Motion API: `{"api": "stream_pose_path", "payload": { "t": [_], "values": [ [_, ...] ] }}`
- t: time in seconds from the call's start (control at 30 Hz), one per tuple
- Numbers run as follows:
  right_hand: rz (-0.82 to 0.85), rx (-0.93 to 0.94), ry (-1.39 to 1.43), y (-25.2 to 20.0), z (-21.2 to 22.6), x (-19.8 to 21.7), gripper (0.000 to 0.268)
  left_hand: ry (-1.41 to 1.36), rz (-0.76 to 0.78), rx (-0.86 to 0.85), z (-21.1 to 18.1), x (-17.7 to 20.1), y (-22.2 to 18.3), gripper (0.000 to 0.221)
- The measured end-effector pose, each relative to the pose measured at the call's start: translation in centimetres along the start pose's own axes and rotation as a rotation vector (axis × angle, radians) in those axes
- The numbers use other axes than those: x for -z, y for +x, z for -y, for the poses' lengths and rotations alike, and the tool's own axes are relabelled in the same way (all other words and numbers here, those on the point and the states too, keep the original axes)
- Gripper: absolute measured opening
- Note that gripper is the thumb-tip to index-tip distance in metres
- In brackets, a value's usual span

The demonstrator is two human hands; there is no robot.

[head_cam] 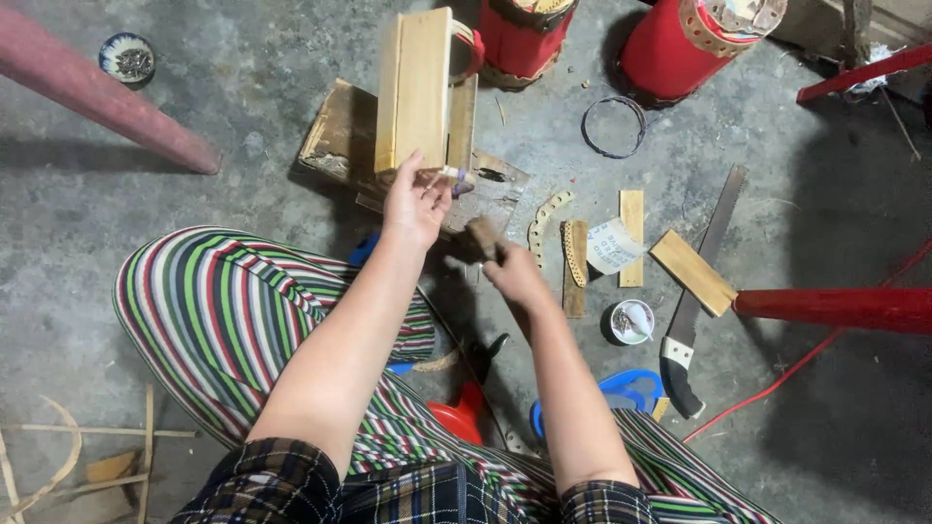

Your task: Assembling a small wooden box using a hammer and clamps on the floor.

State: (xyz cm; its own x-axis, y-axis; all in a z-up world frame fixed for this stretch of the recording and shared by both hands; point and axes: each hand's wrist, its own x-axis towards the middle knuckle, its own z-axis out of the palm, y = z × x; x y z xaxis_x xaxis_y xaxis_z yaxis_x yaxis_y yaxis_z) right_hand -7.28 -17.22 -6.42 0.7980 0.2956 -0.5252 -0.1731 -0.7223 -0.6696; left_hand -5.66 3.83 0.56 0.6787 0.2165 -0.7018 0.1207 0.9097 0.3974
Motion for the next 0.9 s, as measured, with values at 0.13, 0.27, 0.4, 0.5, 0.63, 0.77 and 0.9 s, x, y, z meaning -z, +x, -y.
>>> {"api": "stream_pose_path", "payload": {
  "t": [0.13,0.27,0.4,0.5,0.63,0.77,0.9],
  "values": [
    [0.003,0.233,-0.171,-0.7,3.0,-0.8,0.057,0.365,-0.035,0.050,-1.0,-2.2,-2.6,0.058],
    [-0.136,0.269,-0.290,-1.9,5.1,-0.8,0.055,0.529,-0.012,0.088,-0.9,-2.1,-1.9,0.083],
    [-0.266,0.213,-0.200,0.3,2.2,-2.2,0.051,0.618,-0.056,0.047,0.3,-2.6,-1.7,0.081],
    [-0.393,0.278,-0.110,-0.8,2.6,-1.7,0.051,0.693,-0.084,0.000,0.6,-3.0,-1.6,0.080],
    [-0.411,0.259,-0.009,1.1,-0.1,-2.1,0.048,0.818,-0.074,0.013,0.6,-4.7,-2.4,0.083],
    [-0.448,0.324,0.048,1.8,-0.1,-1.6,0.050,0.935,-0.048,0.072,1.0,-5.7,-2.1,0.086],
    [-0.466,0.404,0.100,2.8,-0.2,-1.4,0.046,1.190,0.049,0.181,0.7,-4.8,0.0,0.087]
  ]
}}
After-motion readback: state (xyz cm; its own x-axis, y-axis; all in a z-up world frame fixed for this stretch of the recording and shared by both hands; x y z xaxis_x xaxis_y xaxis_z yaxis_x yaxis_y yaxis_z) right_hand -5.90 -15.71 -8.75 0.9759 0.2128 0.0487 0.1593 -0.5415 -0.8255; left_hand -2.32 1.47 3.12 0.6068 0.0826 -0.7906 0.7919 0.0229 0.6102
